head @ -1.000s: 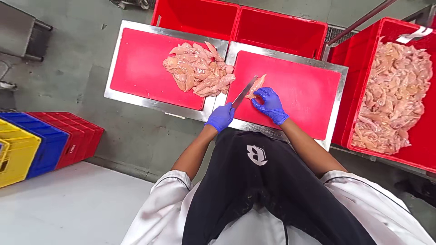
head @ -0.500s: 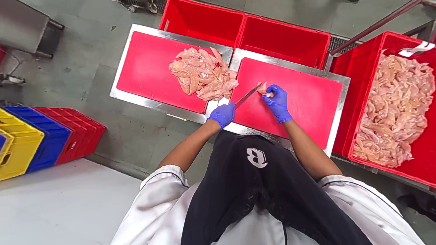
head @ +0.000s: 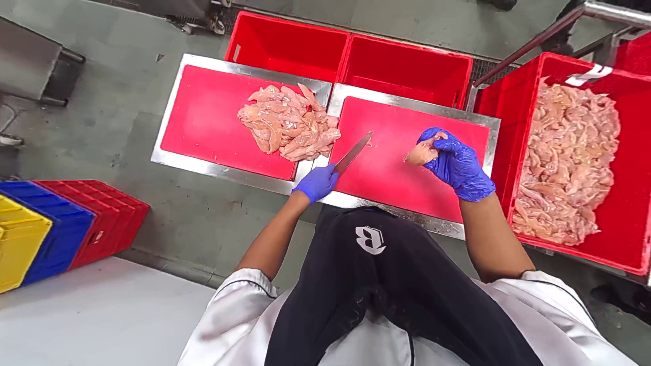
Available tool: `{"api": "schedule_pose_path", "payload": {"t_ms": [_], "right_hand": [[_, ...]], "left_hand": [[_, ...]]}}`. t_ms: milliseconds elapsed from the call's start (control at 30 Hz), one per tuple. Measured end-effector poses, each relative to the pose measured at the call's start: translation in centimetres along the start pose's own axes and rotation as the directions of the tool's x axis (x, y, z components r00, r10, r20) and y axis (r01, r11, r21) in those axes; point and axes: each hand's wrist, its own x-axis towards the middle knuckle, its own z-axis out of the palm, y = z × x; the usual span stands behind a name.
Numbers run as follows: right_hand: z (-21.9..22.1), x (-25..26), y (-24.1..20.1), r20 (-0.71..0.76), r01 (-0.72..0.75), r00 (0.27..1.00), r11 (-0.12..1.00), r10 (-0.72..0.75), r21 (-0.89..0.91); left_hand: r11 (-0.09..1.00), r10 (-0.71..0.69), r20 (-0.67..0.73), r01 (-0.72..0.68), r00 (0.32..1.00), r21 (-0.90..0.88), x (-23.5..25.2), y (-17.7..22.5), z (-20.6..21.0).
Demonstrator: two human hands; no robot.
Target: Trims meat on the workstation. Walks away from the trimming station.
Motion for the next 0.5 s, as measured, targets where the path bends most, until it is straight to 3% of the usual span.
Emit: {"api": "schedule_pose_path", "payload": {"t_ms": [67,167,233,300,333,400,467,500], "right_hand": [[-0.2,0.5,-0.7,0.081,0.003,0.997,1.0,-0.003,0.003],[0.4,1.0,-1.9,0.117,0.206,0.976,0.957,-0.185,-0.206],[0.9,1.1,-2.7,0.131,0.369,0.926,0.782,-0.353,-0.502],[0.9,1.7,-2.1,0.22,0.428,0.874,0.469,-0.434,-0.773],[0.4,2.0,-1.1,0.26,0.39,0.881,0.294,-0.395,-0.873],[-0.9,1.8,2.7,0.23,0.231,0.967,0.003,-0.111,-0.973],[-1.4,0.3,6.4,0.093,0.116,0.976,-0.106,0.195,-0.988],[-1.5,-0.6,7.8,0.078,0.102,0.972,-0.095,0.223,-0.99]], "left_hand": [[0.995,0.037,-0.07,-0.043,0.997,-0.093,-0.9,-0.3,0.0],[0.979,0.021,-0.184,-0.057,0.983,-0.195,-2.2,-0.7,0.3],[0.967,-0.007,-0.241,-0.055,0.971,-0.25,-2.8,-1.4,0.9],[0.957,-0.042,-0.258,-0.035,0.965,-0.287,-3.2,-2.1,1.6],[0.954,-0.059,-0.255,-0.021,0.965,-0.298,-3.3,-2.5,1.8],[0.95,-0.084,-0.237,0.006,0.968,-0.312,-3.3,-2.9,2.4],[0.949,-0.101,-0.214,0.029,0.972,-0.314,-3.2,-3.0,2.6],[0.949,-0.103,-0.206,0.034,0.973,-0.313,-3.1,-2.9,2.6]]}}
